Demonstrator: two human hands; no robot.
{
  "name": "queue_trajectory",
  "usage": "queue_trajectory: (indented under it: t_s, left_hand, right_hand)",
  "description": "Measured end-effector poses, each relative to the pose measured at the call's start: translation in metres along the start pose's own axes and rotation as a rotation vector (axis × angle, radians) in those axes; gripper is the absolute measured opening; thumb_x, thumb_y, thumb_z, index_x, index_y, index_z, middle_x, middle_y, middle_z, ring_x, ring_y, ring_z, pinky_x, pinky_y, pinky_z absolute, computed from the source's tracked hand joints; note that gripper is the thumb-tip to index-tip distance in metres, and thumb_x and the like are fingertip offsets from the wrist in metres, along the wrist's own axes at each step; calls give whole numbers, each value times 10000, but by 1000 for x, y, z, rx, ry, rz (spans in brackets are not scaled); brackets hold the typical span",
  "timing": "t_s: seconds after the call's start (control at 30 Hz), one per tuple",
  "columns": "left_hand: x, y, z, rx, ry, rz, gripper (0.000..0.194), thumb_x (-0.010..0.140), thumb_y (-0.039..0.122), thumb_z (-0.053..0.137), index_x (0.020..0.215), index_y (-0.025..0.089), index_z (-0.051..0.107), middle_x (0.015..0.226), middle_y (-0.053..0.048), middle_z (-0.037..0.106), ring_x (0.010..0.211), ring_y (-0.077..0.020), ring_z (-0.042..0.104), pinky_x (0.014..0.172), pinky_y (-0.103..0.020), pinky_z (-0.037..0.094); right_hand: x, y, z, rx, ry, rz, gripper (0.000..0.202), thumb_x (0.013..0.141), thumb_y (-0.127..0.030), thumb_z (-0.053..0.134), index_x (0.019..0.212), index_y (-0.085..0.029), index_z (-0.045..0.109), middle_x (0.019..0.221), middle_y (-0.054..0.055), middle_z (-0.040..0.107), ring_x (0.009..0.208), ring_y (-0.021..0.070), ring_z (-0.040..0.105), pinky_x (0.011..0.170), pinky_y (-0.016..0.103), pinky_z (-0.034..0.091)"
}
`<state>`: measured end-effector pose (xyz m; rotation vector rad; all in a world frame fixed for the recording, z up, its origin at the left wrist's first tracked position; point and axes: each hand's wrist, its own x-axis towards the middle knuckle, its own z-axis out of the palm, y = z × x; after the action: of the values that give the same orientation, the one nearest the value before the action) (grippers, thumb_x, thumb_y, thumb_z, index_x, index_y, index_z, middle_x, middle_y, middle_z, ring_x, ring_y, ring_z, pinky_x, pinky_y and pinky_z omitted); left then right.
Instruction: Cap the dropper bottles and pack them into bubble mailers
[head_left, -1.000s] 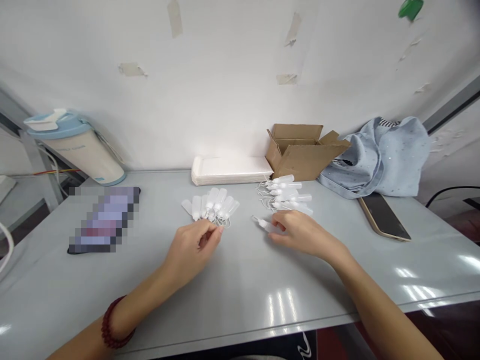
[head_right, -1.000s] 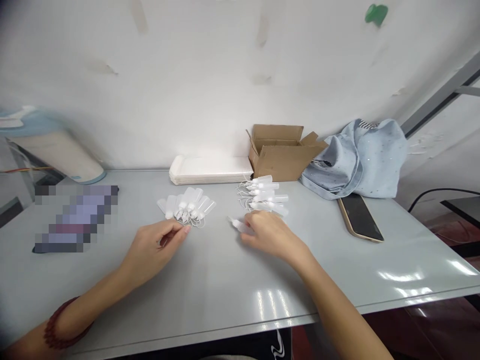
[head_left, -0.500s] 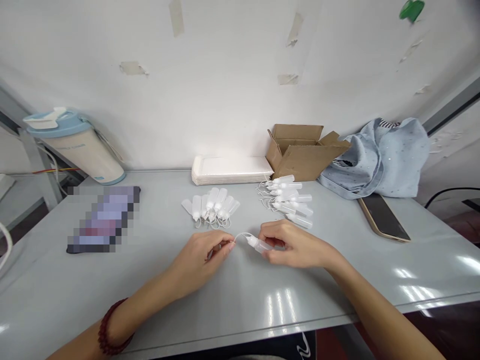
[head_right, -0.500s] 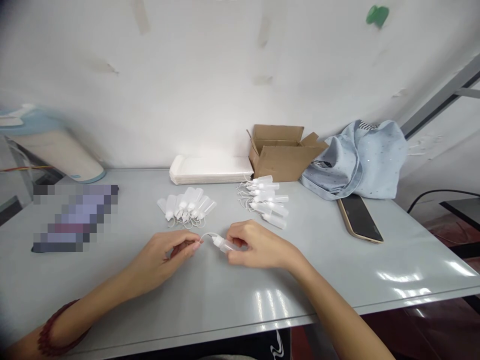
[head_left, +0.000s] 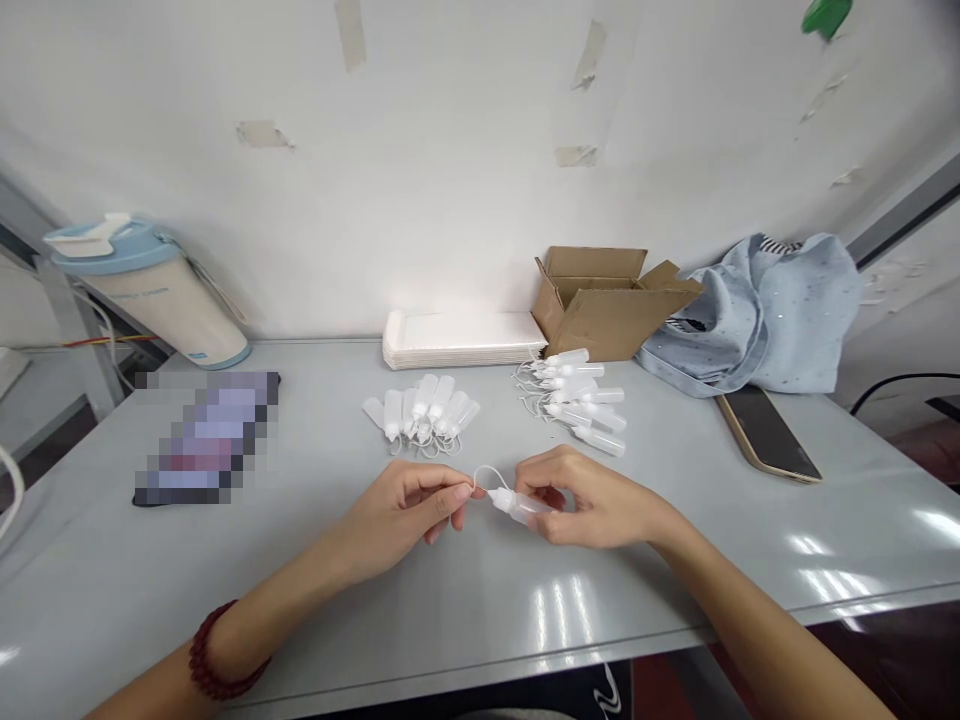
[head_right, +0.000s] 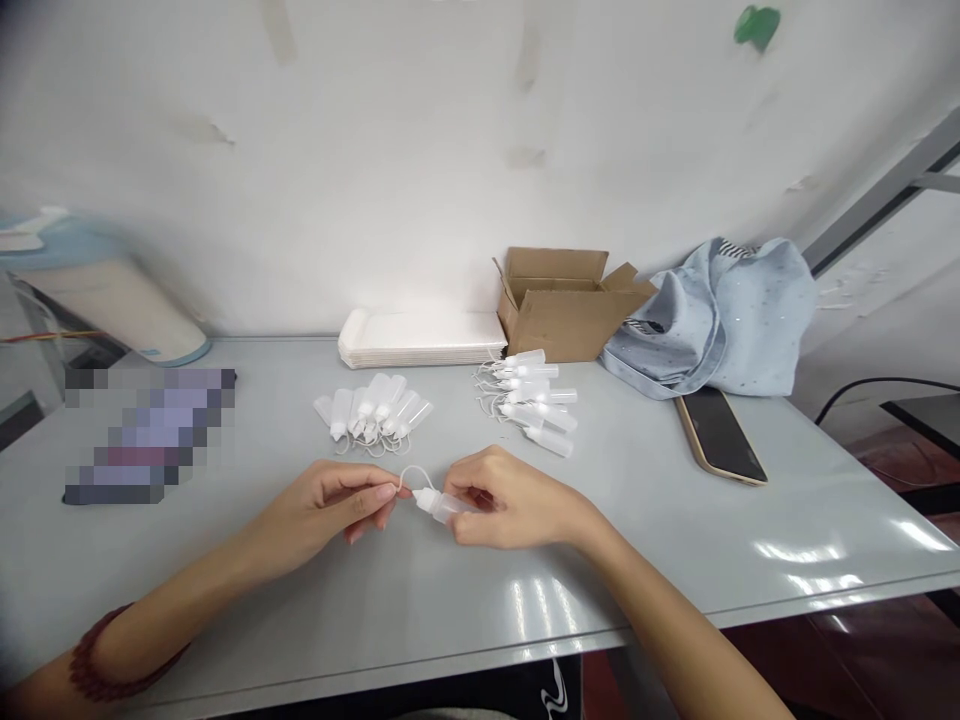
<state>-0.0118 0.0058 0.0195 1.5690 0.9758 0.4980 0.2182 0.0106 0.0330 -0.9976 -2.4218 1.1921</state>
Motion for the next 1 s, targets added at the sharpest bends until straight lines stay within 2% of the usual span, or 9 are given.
queue_trajectory:
  t_s: [0.2, 0.47, 1.0]
  left_hand:
    - [-1, -1, 0, -54, 4, -10, 287, 865, 400, 496, 812, 190, 683, 625, 16, 547, 516, -100, 441, 502, -221, 388]
    - [0, -1, 2, -149, -15, -26, 264, 858, 388, 517, 767, 185, 659, 637, 26, 535, 529, -95, 429, 513, -220, 352]
    - [0, -1, 1, -126, -32, -16, 277, 874, 362, 504, 782, 149, 656, 617, 29, 517, 523, -83, 422, 521, -211, 347]
  right_hand:
    - [0, 0, 2, -9, -30, 12, 184, 697, -108, 489, 582, -192, 372, 599, -51, 397, 555, 83, 376, 484, 216, 276]
    - [0, -1, 3, 4, -29, 0, 194, 697, -105, 486, 580, -194, 359, 593, -52, 389, 556, 84, 370, 497, 218, 280]
    - [1, 4, 3, 26, -35, -48, 198, 732, -133, 487, 592, -190, 359, 596, -52, 384, 552, 81, 359, 533, 218, 310]
